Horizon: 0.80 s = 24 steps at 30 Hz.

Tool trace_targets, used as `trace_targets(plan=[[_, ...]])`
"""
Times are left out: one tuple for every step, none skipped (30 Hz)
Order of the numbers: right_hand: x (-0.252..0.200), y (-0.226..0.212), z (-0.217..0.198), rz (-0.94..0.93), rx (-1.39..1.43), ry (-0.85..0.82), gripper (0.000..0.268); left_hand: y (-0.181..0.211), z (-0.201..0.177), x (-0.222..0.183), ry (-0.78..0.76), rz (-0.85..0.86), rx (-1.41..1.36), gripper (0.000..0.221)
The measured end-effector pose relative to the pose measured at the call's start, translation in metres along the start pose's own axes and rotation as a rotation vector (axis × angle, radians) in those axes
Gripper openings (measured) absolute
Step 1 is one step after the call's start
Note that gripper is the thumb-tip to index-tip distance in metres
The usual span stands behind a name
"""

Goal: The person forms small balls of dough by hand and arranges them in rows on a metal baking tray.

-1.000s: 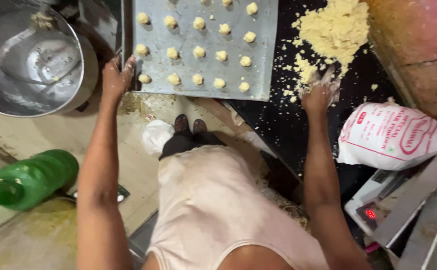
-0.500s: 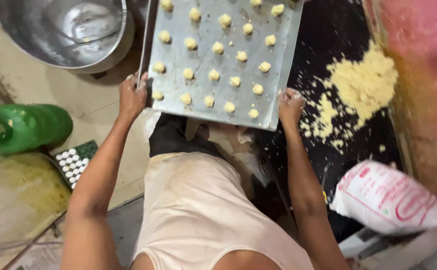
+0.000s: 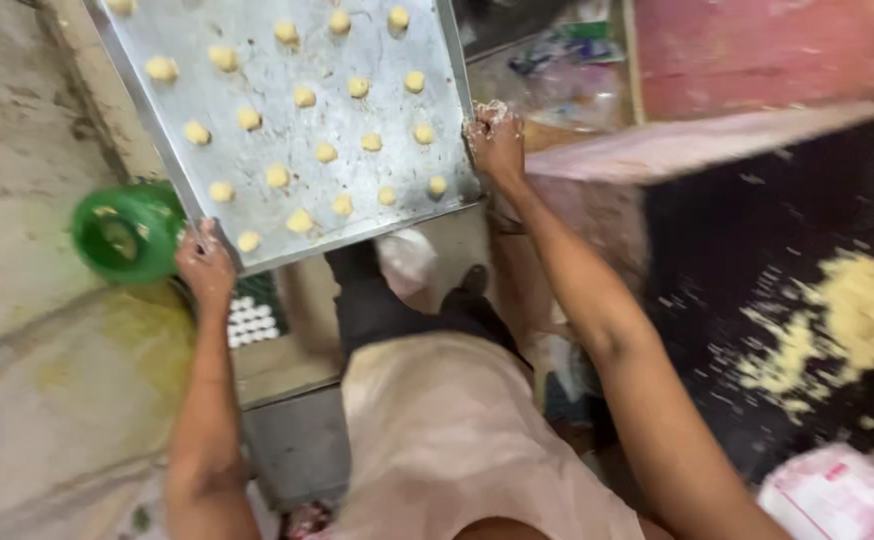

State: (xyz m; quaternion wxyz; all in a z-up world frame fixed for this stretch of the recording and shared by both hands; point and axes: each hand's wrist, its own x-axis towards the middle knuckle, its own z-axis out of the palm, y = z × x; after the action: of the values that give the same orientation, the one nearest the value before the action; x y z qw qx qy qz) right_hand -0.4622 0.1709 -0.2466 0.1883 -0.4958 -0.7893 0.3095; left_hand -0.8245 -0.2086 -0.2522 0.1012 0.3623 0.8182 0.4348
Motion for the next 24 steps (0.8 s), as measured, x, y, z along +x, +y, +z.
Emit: trace_targets(plan=[[0.028,0.004,0.038,0.000,-0.009,-0.065,0.021,-0.027,0.003,0.025,-0.012,-0.025,-0.020,0.022],[0.039,0.012,0.071,0.011,-0.024,-0.148,0.025,-0.050,0.010,0.029,-0.034,-0.070,-0.039,0.023],[0.048,0.018,0.101,-0.024,0.003,-0.132,0.024,-0.073,0.016,0.035,-0.055,-0.115,-0.058,0.024],[0.068,0.023,0.129,-0.068,0.031,-0.107,0.024,-0.095,0.029,0.049,-0.033,-0.186,-0.099,0.024],[0.088,0.028,0.155,-0.113,0.059,-0.082,0.026,-0.115,0.047,0.061,-0.011,-0.256,-0.139,0.025],[0.099,0.035,0.173,0.031,0.029,-0.138,0.030,-0.130,0.060,0.065,0.003,-0.336,-0.177,0.026],[0.107,0.042,0.190,0.175,-0.002,-0.196,0.034,-0.144,0.068,0.069,-0.010,-0.427,-0.152,0.027],[0.117,0.051,0.202,0.245,-0.031,-0.202,0.035,-0.156,0.082,0.073,-0.021,-0.514,-0.134,0.029],[0.122,0.060,0.213,0.314,-0.061,-0.208,0.036,-0.166,0.095,0.073,-0.032,-0.601,-0.113,0.030],[0.124,0.069,0.221,0.379,-0.093,-0.214,0.037,-0.173,0.107,0.073,-0.027,-0.517,-0.095,0.030],[0.122,0.077,0.225,0.384,-0.070,-0.218,0.037,-0.179,0.116,0.071,-0.024,-0.433,-0.078,0.029],[0.126,0.087,0.231,0.376,-0.041,-0.215,0.037,-0.186,0.127,0.076,-0.010,-0.337,-0.063,0.029],[0.129,0.096,0.234,0.368,-0.012,-0.211,0.038,-0.189,0.138,0.077,0.013,-0.370,-0.055,0.029],[0.127,0.106,0.236,0.322,-0.090,-0.207,0.037,-0.189,0.146,0.075,0.034,-0.403,-0.046,0.029],[0.126,0.116,0.237,0.275,-0.168,-0.203,0.038,-0.189,0.149,0.073,0.054,-0.435,-0.036,0.029],[0.128,0.125,0.239,0.219,-0.246,-0.194,0.040,-0.190,0.153,0.074,0.030,-0.415,-0.009,0.029],[0.128,0.133,0.242,0.180,-0.260,-0.189,0.043,-0.189,0.155,0.073,0.006,-0.394,0.019,0.030],[0.130,0.141,0.244,0.140,-0.275,-0.183,0.046,-0.188,0.158,0.072,-0.017,-0.373,0.045,0.030],[0.131,0.147,0.245,0.100,-0.289,-0.177,0.050,-0.187,0.161,0.071,-0.022,-0.389,0.029,0.031],[0.137,0.152,0.249,0.131,-0.315,-0.174,0.047,-0.190,0.166,0.074,-0.022,-0.401,0.015,0.032],[0.143,0.155,0.254,0.161,-0.341,-0.170,0.046,-0.192,0.170,0.077,-0.022,-0.413,0.000,0.033],[0.143,0.153,0.260,0.189,-0.363,-0.161,0.044,-0.194,0.169,0.077,-0.025,-0.433,-0.004,0.034],[0.139,0.149,0.264,0.237,-0.378,-0.164,0.045,-0.196,0.167,0.075,-0.028,-0.452,-0.008,0.036],[0.135,0.144,0.267,0.292,-0.393,-0.170,0.045,-0.198,0.166,0.072,-0.036,-0.473,-0.010,0.038]])
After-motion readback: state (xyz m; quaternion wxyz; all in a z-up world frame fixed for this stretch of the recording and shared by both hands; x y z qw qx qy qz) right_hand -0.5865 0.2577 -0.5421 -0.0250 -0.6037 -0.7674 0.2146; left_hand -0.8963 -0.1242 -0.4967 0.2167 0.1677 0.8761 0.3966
